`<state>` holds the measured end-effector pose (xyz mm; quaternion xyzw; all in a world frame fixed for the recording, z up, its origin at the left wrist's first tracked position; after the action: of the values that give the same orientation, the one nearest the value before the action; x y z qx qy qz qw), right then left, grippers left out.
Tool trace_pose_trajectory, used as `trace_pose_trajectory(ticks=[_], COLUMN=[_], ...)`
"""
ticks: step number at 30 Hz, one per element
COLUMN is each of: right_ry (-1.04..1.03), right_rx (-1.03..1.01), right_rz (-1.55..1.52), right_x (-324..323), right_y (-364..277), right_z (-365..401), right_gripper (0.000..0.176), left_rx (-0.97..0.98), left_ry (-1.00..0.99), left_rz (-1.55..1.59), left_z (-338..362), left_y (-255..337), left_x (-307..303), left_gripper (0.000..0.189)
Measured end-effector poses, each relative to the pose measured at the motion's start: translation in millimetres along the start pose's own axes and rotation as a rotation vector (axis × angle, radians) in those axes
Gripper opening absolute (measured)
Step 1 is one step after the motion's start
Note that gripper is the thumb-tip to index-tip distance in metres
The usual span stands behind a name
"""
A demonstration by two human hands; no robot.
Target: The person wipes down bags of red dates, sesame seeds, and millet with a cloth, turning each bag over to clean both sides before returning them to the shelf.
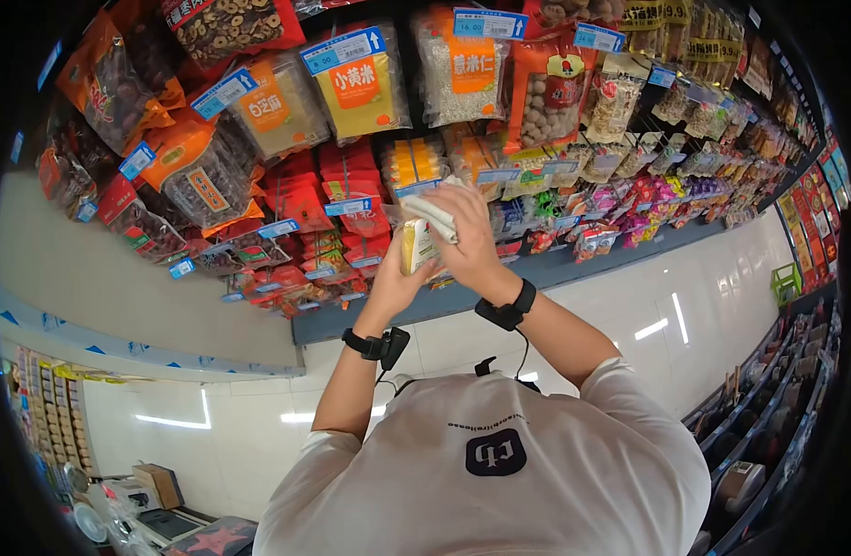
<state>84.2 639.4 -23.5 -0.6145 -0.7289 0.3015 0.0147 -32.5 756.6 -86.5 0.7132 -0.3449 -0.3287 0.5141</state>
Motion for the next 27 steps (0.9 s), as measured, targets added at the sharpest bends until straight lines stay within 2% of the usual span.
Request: trace_pose_trajectory(ticks=[2, 4, 5, 6, 8, 10, 12, 13, 16, 17, 18, 20, 22, 24, 25, 26, 27], right_ry=[0.023, 0.029, -0.001, -0.001, 0.086, 0.012, -0.089, -0.092, -0.011, -0.136, -0.136, -0.406, -0.330, -0.129, -0.213, -0.214, -0.349], right_rx=[-0.037, 0.164, 0.227, 0.224, 0.005, -0.010, -0.134, -0.069, 0.012, -0.082, -0.078, -0.185, -0.126, -0.017, -0.119, -0.120, -0.186], right_rz=[-0.028, -0.057, 0.032, 0.033, 0.186, 0.151, 0.175, 0.194, 0.134, 0.124, 0.124, 0.023, 0.036, 0.109, -0.051, -0.052, -0.024], right_x=[-6.7, -8.3, -9.4, -5.0, 3.3, 3.9, 1.4, -0.2, 12.8, 14.5, 11.3, 8.0, 8.3, 16.4, 20.2, 17.3, 15.9], right_y=[15.4, 36.2, 31.5, 22.8, 3.7, 9.9, 21.9, 27.8, 21.9, 9.9, 7.4, 5.3, 12.2, 22.2, 11.0, 5.7, 0.3], right_z=[-2.8, -6.8, -0.9, 5.6, 16.0, 27.2, 29.3, 26.7, 31.3, 34.6, 32.3, 24.3, 14.1, 14.7, 14.4, 15.3, 17.6], right_gripper=[0.033, 0.037, 0.044, 0.044, 0.051, 0.055, 0.058, 0.060, 0.060, 0.059, 0.059, 0.057, 0.058, 0.056, 0.057, 0.057, 0.056], left_rx=[0.018, -0.004, -0.002, -0.062, -0.124, -0.004, -0.072, -0.137, -0.116, -0.117, -0.082, -0.046, -0.128, -0.169, -0.209, -0.209, -0.160], left_ry=[-0.004, 0.001, 0.003, 0.010, 0.009, 0.028, 0.026, 0.025, 0.070, 0.070, 0.056, 0.040, -0.009, 0.014, 0.036, 0.038, 0.007], left_rz=[-0.004, 0.012, 0.014, 0.024, 0.034, 0.032, 0.088, 0.148, 0.210, 0.211, 0.162, 0.107, 0.372, 0.333, 0.290, 0.290, 0.240], left_z=[1.8, 1.3, 0.9, 0.8, -1.5, -2.6, -2.5, -2.4, -5.2, -6.4, -7.8, -9.2, -8.2, -6.0, -6.0, -6.0, -5.5], left_y=[0.7, 2.6, 0.8, -3.2, -5.8, 0.4, 11.9, 17.6, 0.2, -10.5, -21.8, -15.4, -6.2, -9.3, -12.4, -19.9, -30.1], left_x=[-2.5, -2.6, -1.7, -0.9, 0.6, 0.9, 0.5, 1.3, 7.5, 7.8, 6.2, 4.2, 6.1, 8.9, 9.7, 8.9, 7.0], left_gripper=[0.069, 0.069, 0.069, 0.070, 0.070, 0.071, 0.071, 0.072, 0.073, 0.073, 0.074, 0.075, 0.079, 0.080, 0.082, 0.082, 0.079])
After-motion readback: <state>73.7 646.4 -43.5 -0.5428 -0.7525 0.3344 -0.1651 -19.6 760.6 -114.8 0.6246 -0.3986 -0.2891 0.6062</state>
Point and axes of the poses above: each hand's wrist, its own z-axis away from the middle knuckle, its own x-axis out of the palm, y = z × x, the point moved 1 cm from there along -z, towards the middle knuckle, and after that the axes turned 7 degrees about y, right-handed, at the moved point
